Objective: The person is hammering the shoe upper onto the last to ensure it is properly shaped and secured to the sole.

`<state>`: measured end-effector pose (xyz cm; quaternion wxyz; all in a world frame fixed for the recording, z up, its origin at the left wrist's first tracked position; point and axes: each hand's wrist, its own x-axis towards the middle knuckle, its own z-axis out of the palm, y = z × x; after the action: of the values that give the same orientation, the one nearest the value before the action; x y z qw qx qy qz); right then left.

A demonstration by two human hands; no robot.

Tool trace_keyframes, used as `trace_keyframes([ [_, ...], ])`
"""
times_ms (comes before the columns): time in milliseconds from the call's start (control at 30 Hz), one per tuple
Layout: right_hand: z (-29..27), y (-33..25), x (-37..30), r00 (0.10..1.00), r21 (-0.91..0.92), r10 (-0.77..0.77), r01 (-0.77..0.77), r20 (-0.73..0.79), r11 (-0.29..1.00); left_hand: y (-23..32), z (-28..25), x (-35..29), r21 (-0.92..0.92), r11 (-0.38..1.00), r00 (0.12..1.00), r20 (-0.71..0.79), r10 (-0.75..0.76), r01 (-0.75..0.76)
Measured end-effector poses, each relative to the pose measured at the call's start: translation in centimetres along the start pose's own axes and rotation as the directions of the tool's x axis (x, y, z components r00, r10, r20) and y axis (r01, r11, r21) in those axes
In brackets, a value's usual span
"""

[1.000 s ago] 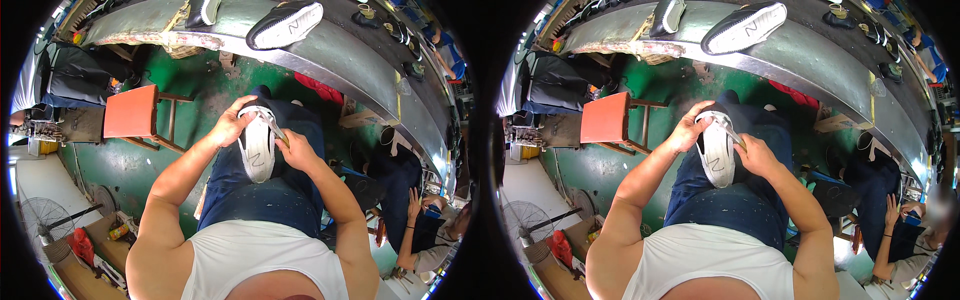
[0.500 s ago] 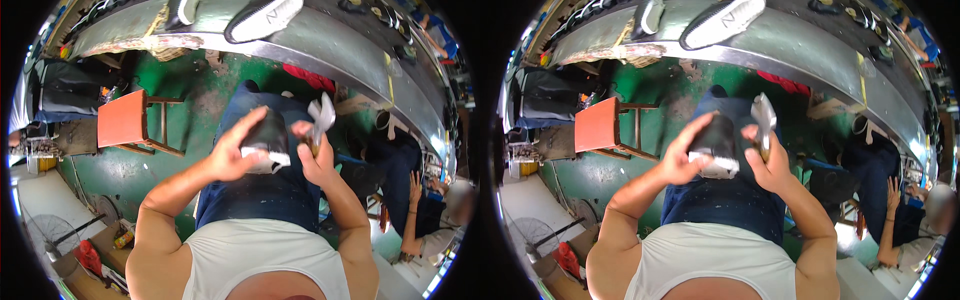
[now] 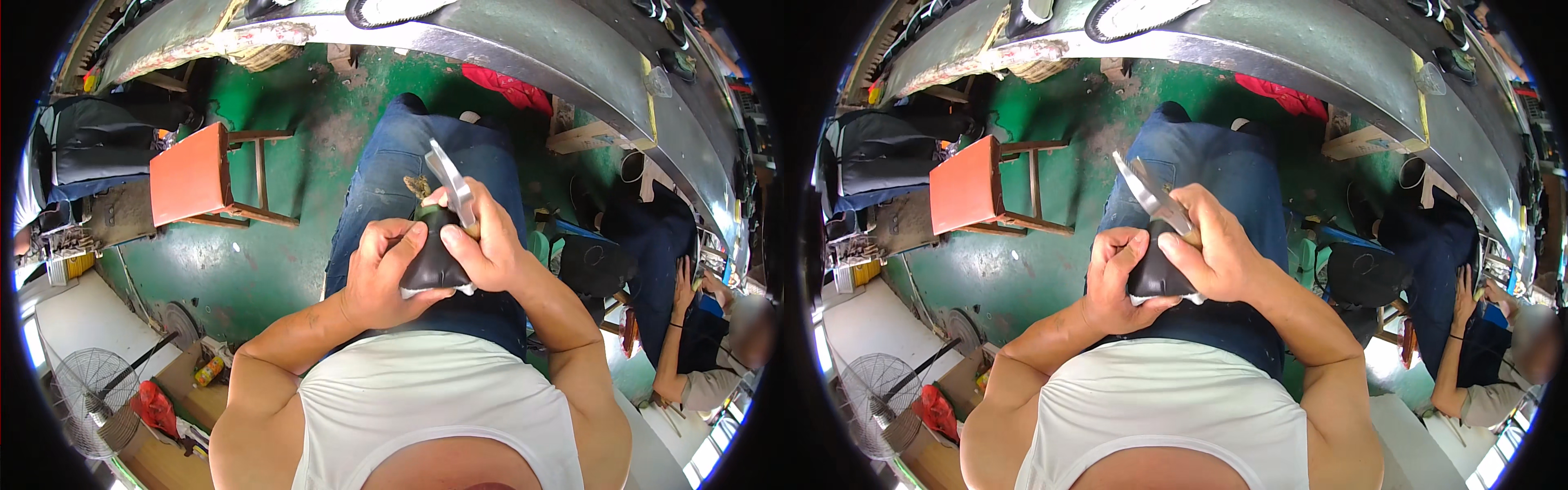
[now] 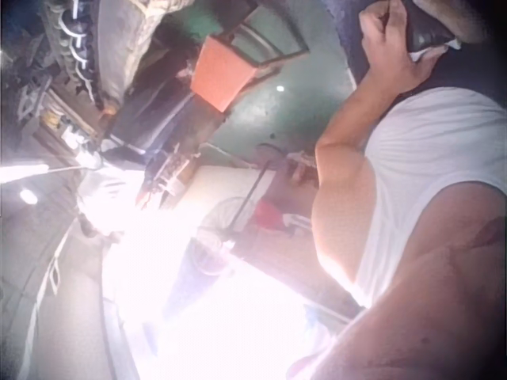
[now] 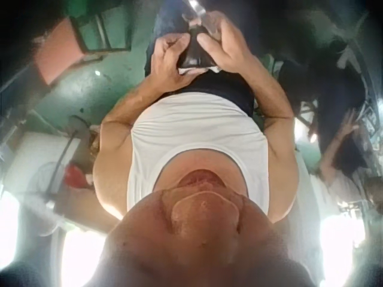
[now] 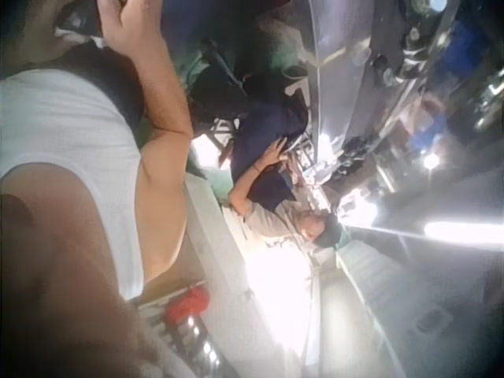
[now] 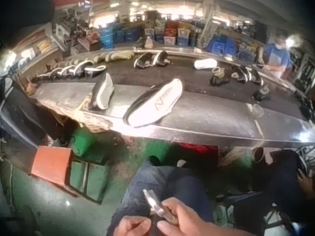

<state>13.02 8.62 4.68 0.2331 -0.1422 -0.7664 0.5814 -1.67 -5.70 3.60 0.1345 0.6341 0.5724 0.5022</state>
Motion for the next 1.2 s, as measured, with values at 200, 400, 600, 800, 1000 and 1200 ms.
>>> trace_keyframes([
  [200, -0.7, 2.2, 4.6, 0.994, -0.063, 0.104, -0.106, -0.038, 0.992, -2.0, 0.5, 1.4, 0.246, 0.958, 0.989, -0.024, -0.145, 0.146],
  [400, -2.6, 5.3, 7.7, 0.925, -0.250, 0.332, -0.370, -0.183, 0.895, -9.0, 3.9, -1.3, -0.295, 0.801, 0.850, 0.096, -0.518, 0.521],
  [600, -2.3, 8.8, 1.9, 0.825, -0.223, 0.441, -0.532, -0.353, 0.817, -11.4, 4.7, 0.0, -0.237, 0.742, 0.778, 0.135, -0.614, 0.627],
  [800, -1.8, 10.3, -2.1, 0.712, 0.039, 0.584, -0.621, -0.389, 0.783, -11.7, 5.1, 2.7, -0.253, 0.705, 0.734, 0.406, -0.544, 0.663],
  [1000, -4.6, 9.8, -4.1, 0.630, -0.109, 0.719, -0.769, -0.294, 0.629, -12.0, 5.5, 7.0, -0.269, 0.302, 0.389, 0.791, -0.472, 0.915],
  [1200, -8.2, 6.2, -9.0, 0.620, -0.155, 0.718, -0.780, -0.316, 0.606, -12.0, 8.2, 3.5, -0.361, 0.329, 0.465, 0.821, -0.331, 0.873],
])
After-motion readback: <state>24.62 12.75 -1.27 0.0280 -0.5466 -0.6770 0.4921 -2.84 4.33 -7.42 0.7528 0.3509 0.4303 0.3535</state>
